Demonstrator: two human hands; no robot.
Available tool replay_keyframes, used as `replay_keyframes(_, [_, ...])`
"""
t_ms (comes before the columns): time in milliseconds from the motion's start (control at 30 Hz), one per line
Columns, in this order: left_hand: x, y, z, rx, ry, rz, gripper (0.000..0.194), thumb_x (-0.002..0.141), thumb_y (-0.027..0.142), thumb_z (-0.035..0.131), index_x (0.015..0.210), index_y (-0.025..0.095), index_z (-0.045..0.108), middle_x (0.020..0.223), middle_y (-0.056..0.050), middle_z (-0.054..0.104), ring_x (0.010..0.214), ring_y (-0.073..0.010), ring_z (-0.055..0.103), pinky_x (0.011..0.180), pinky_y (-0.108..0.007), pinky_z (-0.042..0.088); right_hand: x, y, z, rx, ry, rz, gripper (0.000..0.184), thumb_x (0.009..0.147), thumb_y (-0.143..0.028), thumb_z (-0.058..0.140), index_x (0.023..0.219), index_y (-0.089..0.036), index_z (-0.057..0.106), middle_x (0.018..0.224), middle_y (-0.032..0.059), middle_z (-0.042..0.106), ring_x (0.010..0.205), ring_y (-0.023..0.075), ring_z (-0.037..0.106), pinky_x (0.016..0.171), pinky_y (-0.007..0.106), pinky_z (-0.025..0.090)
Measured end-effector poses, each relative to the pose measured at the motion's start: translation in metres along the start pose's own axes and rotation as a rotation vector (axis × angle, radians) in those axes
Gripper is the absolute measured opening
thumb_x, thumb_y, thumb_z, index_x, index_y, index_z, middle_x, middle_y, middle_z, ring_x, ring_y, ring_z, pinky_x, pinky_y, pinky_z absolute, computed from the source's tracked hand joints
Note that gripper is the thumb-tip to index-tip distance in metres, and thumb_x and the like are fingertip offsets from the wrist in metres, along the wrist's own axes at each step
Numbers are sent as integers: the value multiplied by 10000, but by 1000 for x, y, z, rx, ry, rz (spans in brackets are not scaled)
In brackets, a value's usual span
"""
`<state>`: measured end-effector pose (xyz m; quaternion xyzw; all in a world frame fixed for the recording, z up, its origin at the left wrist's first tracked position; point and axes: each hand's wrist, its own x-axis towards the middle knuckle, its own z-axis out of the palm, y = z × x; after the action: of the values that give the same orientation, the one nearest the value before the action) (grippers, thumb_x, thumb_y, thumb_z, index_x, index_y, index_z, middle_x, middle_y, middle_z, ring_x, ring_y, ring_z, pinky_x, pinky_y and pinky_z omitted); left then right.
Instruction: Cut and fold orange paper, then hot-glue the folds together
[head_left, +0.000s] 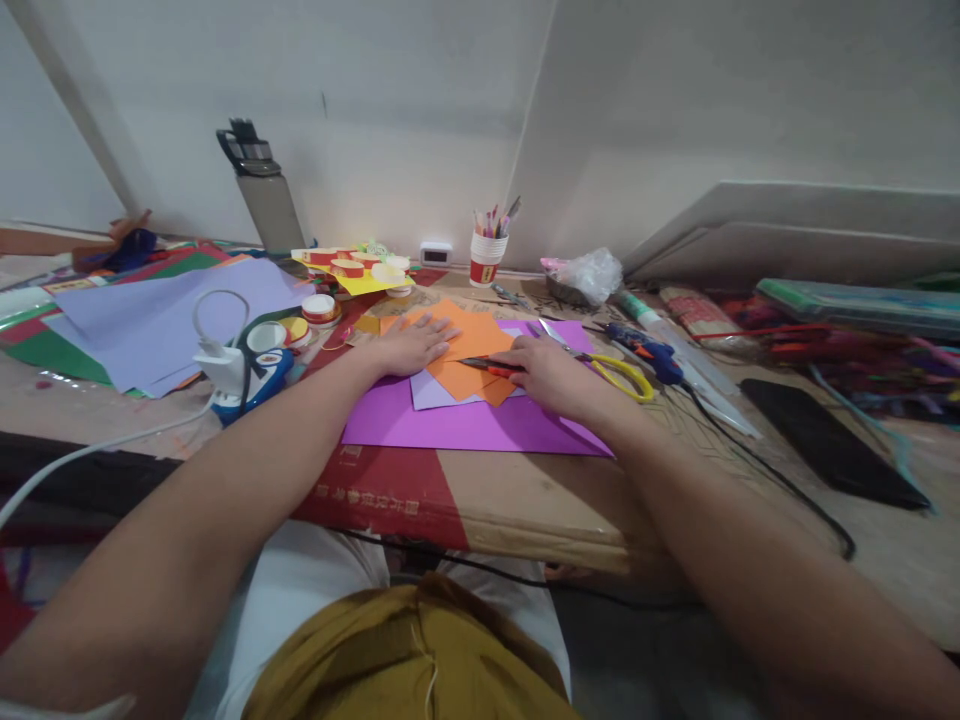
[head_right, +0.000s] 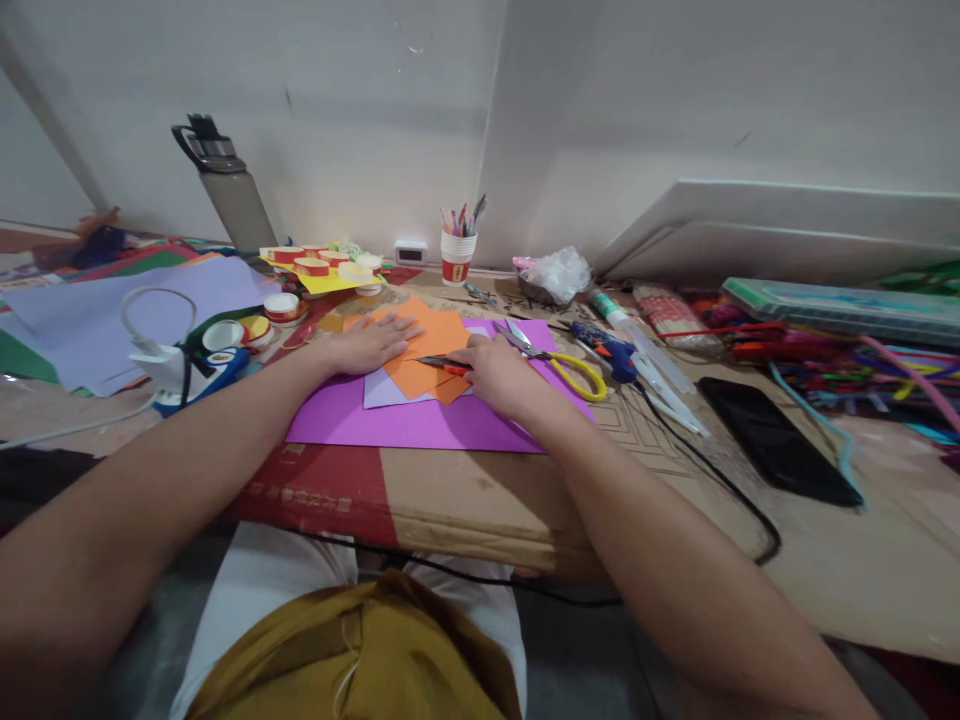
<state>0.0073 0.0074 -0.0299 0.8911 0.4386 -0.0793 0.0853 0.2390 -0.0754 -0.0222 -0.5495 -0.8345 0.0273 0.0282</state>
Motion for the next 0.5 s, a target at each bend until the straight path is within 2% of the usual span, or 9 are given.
replay_keyframes(333, [2,-2,2,-10,4,7,587,1002,440,122,1574,324,187,1665,28,72,1534,-246,22,1207,-533,39,6,-8,2,26,-3,1,438,902,-133,518,1304,-247,650,1139,109,614,1003,242,529,868,329,382])
replay_keyframes(500, [2,-2,2,-13,10,3,590,1002,448,121,1572,318,198,1665,14,91,1533,-248,30,1207,-527,34,8,-17,0,1,-8,-9,396,934,-206,520,1307,-255,641,1102,117,606,974,239,522,831,319,388])
